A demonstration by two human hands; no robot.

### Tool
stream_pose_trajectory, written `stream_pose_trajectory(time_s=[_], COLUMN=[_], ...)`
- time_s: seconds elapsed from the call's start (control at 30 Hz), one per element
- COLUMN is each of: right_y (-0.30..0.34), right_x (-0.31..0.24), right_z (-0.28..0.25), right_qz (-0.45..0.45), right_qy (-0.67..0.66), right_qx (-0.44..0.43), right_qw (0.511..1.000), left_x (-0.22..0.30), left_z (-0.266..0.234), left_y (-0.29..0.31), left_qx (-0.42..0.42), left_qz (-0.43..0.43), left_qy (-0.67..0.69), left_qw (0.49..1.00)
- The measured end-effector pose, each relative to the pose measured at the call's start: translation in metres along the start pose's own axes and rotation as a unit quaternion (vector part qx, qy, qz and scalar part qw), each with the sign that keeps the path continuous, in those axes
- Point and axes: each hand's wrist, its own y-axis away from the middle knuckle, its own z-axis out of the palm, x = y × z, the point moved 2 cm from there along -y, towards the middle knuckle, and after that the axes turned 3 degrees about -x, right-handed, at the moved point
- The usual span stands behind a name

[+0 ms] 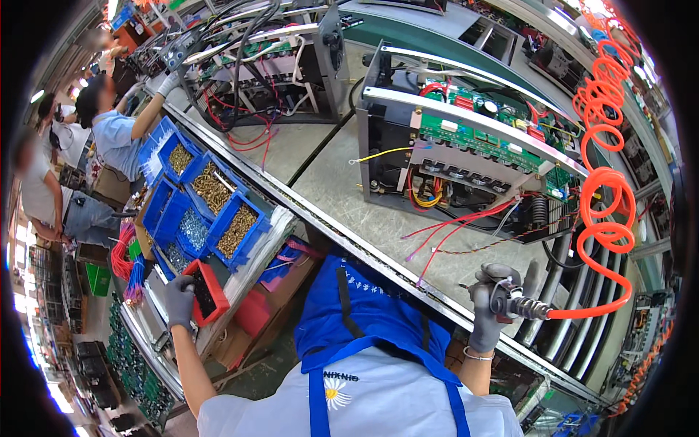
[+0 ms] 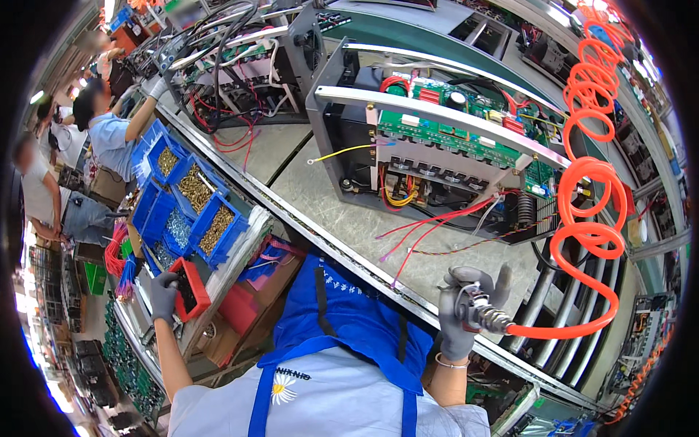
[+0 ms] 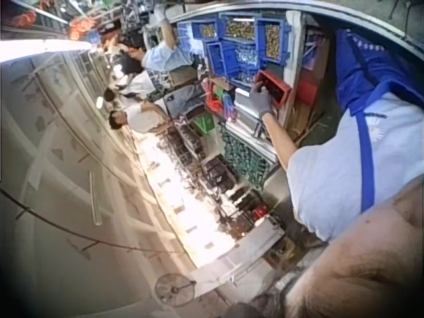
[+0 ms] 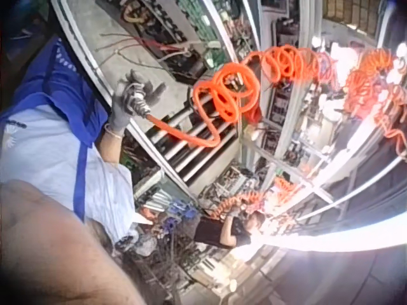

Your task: The user is assembling a complex electronic component, including wiring and screwdriving.

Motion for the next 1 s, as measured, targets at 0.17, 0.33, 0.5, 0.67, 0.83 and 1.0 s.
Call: stream_pose_trajectory(time_s=[0.17,0.33,0.5,0.67,0.83,1.0], right_y=[0.016,0.011,-0.003,-0.053,-0.057,-0.047], right_x=[0.015,0.005,-0.035,-0.110,-0.143,-0.144], right_z=[0.002,0.003,0.005,0.049,0.077,0.086], right_qz=[0.065,0.019,-0.062,-0.232,-0.277,-0.217], right_qy=[0.030,0.092,-0.198,-0.320,-0.399,-0.406], right_qx=[-0.129,-0.181,-0.177,-0.195,-0.208,-0.206], right_qw=[0.989,0.979,0.962,0.898,0.849,0.864], left_x=[0.022,0.040,0.149,0.322,0.399,0.402], left_z=[-0.014,-0.022,-0.030,0.078,0.126,0.128], left_y=[-0.007,-0.002,-0.013,-0.012,0.001,-0.005], left_qx=[-0.034,0.022,-0.037,-0.382,-0.469,-0.491], left_qz=[-0.220,-0.184,-0.031,-0.104,-0.132,-0.158], left_qy=[0.153,0.205,0.817,0.875,0.828,0.828], left_qw=[0.963,0.961,0.574,0.278,0.277,0.221])
